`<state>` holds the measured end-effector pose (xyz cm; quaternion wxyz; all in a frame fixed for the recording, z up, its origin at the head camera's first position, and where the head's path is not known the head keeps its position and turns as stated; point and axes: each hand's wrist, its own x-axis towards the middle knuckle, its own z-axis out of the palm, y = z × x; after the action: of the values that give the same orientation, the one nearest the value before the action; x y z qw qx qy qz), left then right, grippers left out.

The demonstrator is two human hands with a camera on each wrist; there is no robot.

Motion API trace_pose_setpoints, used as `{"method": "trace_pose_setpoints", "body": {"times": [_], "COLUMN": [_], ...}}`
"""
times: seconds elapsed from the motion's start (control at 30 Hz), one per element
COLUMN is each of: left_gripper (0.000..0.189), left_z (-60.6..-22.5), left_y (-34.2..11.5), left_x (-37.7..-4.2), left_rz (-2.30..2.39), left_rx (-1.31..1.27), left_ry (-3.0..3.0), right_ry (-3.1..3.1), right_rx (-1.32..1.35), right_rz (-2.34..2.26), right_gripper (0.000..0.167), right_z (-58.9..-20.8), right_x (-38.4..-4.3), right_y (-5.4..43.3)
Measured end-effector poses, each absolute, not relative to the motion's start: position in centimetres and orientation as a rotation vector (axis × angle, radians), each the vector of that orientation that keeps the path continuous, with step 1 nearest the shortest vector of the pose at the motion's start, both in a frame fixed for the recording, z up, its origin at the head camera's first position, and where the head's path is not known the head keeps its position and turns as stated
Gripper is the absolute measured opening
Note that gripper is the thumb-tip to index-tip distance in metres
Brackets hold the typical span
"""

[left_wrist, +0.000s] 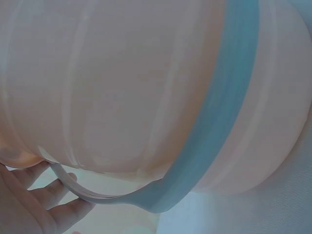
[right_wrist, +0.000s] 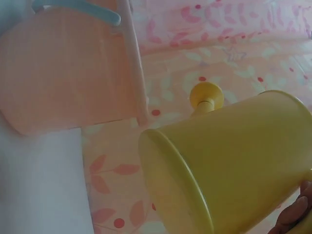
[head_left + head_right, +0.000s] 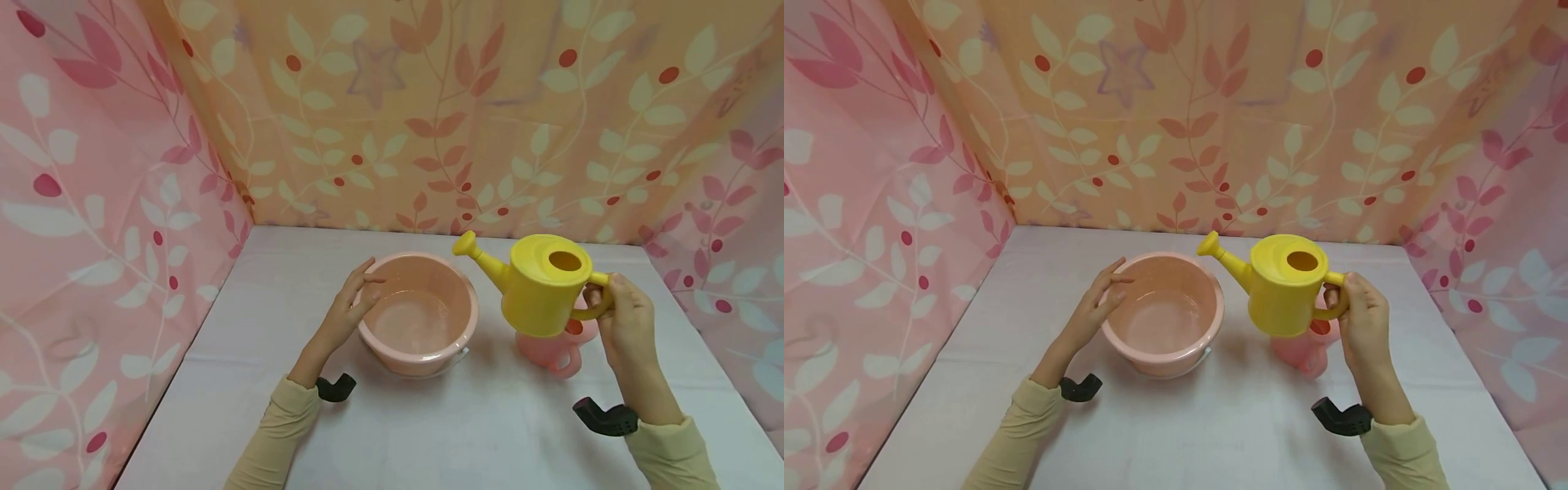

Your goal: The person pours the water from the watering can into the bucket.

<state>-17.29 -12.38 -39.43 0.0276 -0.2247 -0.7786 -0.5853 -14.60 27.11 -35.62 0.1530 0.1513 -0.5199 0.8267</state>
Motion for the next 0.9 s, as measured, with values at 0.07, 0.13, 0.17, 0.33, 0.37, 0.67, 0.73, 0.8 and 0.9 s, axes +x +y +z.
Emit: {"method": "trace_pose_setpoints", "body": {"times": [0.07, 0.13, 0.17, 0.33, 0.37, 0.67, 0.73, 0.8, 0.9], "left_gripper": [0.028, 0.028, 0.028, 0.030, 0.030, 0.029, 0.028, 0.028, 0.028], "left_z": [-39.5, -39.5, -39.5, -39.4, -39.4, -39.4, -39.4, -39.4, -39.4], "left_y": [-12.4, -12.4, -12.4, -12.5, -12.5, -12.5, -12.5, -12.5, -12.5], "left_x": [-17.3, -17.2, -17.2, -17.2, -17.2, -17.2, -17.2, -17.1, -17.1], "left_rz": [-1.809, -1.812, -1.813, -1.806, -1.803, -1.801, -1.799, -1.801, -1.798], "left_rx": [-0.692, -0.693, -0.694, -0.694, -0.693, -0.685, -0.684, -0.684, -0.684], "left_ry": [-2.403, -2.400, -2.398, -2.396, -2.398, -2.397, -2.401, -2.404, -2.405], "right_ry": [-1.422, -1.362, -1.329, -1.226, -1.215, -1.113, -1.089, -1.061, -1.021], "right_rx": [0.426, 0.421, 0.421, 0.464, 0.470, 0.490, 0.468, 0.440, 0.398], "right_rz": [2.411, 2.440, 2.458, 2.519, 2.525, 2.526, 2.521, 2.517, 2.520], "right_gripper": [0.027, 0.027, 0.027, 0.027, 0.027, 0.030, 0.029, 0.029, 0.028], "right_z": [-35.5, -35.3, -35.2, -34.6, -34.5, -34.4, -34.5, -34.5, -34.6], "right_x": [-14.7, -14.7, -14.8, -15.2, -15.3, -15.9, -16.0, -16.0, -16.2], "right_y": [27.3, 27.5, 27.7, 28.5, 28.6, 29.7, 29.9, 30.1, 30.5]}}
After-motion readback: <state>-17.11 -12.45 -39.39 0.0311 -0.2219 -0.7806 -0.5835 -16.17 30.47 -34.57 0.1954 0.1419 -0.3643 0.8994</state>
